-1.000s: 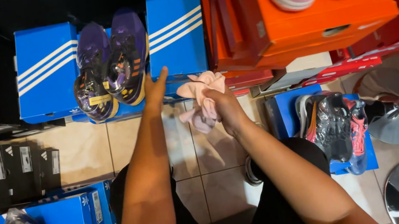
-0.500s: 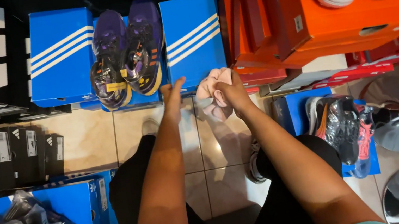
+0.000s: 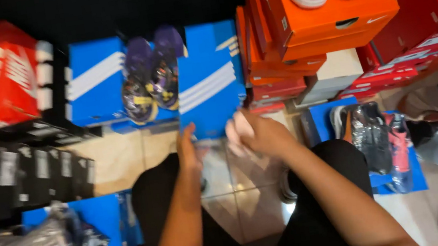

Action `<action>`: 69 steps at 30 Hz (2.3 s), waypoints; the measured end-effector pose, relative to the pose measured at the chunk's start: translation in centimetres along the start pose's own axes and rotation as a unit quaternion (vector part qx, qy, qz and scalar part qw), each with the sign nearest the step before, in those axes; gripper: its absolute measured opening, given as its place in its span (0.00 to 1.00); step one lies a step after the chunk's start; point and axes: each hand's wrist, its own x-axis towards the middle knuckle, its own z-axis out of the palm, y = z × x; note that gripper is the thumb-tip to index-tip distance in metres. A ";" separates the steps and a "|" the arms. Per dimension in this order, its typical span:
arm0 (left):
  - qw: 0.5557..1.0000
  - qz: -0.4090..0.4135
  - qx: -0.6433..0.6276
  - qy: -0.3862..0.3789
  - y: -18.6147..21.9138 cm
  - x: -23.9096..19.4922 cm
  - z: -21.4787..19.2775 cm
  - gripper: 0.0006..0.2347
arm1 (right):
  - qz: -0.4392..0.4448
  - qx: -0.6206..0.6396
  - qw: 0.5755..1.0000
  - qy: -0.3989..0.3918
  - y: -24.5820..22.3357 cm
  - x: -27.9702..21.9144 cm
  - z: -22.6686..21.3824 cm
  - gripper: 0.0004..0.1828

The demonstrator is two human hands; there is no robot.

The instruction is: Cleaning and organizing various shoe boxes on the floor using a cloth

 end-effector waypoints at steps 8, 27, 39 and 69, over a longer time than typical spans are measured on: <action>0.990 0.036 0.040 -0.131 1.3 -17.2 -6.6 0.27 | -0.336 0.043 0.879 0.335 -1.8 -19.2 3.0 0.27; 0.902 0.200 0.232 -0.306 -7.9 -21.1 -8.1 0.25 | -0.205 -0.270 0.923 0.184 -0.9 -21.1 6.5 0.35; 0.853 0.328 0.246 -0.324 -6.7 -21.1 -8.5 0.27 | -0.041 -0.241 0.911 0.333 -1.0 -18.8 1.5 0.23; 0.744 0.466 0.314 -0.361 -3.0 -24.5 -6.3 0.33 | -0.174 0.019 0.911 0.373 3.6 -20.5 -6.2 0.13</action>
